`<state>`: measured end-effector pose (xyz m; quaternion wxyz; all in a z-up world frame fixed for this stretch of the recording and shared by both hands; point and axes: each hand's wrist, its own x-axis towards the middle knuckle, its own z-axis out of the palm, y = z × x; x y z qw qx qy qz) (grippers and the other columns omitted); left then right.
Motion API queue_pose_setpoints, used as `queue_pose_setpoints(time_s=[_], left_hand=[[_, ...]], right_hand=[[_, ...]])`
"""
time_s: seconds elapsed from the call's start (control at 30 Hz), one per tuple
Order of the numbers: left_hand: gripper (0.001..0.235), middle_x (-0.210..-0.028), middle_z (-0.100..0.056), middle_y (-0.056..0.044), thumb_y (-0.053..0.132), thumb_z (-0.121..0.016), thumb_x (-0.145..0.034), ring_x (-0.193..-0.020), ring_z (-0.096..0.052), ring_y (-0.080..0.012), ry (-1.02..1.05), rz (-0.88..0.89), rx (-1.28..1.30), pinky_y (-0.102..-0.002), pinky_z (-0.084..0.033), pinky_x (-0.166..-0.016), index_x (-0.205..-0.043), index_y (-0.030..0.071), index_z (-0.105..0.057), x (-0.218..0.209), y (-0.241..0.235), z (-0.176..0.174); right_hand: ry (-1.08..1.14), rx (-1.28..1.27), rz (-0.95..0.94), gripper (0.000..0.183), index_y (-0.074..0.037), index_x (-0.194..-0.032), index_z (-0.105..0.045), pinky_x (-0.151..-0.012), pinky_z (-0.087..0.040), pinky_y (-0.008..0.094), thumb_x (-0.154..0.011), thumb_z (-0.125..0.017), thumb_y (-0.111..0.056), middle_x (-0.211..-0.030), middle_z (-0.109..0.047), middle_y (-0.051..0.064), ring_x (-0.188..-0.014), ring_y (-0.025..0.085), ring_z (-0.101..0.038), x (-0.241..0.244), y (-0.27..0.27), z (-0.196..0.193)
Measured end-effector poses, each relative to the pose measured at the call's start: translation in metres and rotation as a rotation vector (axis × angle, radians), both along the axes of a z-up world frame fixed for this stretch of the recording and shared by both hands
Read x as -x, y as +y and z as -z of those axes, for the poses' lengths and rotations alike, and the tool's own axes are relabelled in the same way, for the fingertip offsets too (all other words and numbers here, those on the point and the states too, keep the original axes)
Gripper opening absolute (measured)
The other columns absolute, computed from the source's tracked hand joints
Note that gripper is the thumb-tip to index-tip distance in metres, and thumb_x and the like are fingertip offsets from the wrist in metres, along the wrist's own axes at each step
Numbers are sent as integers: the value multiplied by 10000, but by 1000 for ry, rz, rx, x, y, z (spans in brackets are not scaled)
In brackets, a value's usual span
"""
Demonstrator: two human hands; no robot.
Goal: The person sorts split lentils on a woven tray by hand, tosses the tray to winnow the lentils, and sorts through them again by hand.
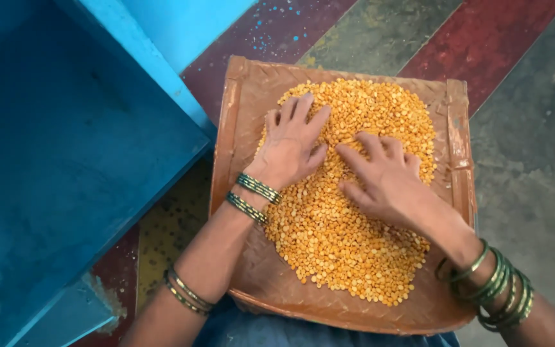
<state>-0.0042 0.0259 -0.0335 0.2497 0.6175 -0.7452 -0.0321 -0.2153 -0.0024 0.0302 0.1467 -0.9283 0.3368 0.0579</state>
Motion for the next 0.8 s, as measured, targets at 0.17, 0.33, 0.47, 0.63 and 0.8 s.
queue_pose_setpoints(time_s=[0.17,0.33,0.47,0.63,0.8], left_hand=[[647,-1411,-420,-201,208,-750,-790,-1288,-424,-388,12,12,-36,-584,-377,-973,-1380,110,-502,8,10,-10],[498,-1282,-472,-178,130,-724,-796,-1190,-477,-381,60,20,-32,-556,-442,-892,-1258,95,-541,10,12,-14],[346,-1141,-527,-178,47,-660,-839,-1080,-567,-381,171,61,-25,-494,-508,-892,-1168,58,-554,9,8,-14],[166,-1008,-621,-175,40,-614,-871,-972,-652,-386,326,92,-120,-488,-533,-845,-1037,45,-618,14,-2,-31],[226,-969,-672,-165,117,-632,-835,-961,-659,-389,374,114,-31,-506,-519,-818,-1052,63,-662,16,-6,-60]], right_hand=[[16,-31,-51,661,-197,-1463,-493,-942,-422,604,-849,-676,-362,-1488,-415,141,-1258,373,-422,-2,16,-14],[-55,-112,-61,468,-124,-1275,-622,-922,-506,456,-813,-675,-183,-1173,-570,103,-1113,318,-546,-2,5,-19],[-189,-166,-48,369,-54,-1153,-686,-888,-552,432,-794,-606,-37,-1090,-643,134,-1006,306,-652,5,-9,-13],[-237,-175,95,308,-75,-1127,-722,-900,-558,390,-838,-616,-84,-1086,-745,107,-980,268,-710,4,-24,-34],[-213,-256,319,346,-113,-1224,-691,-871,-563,373,-899,-627,-215,-1147,-753,91,-1007,238,-734,8,-32,-83]])
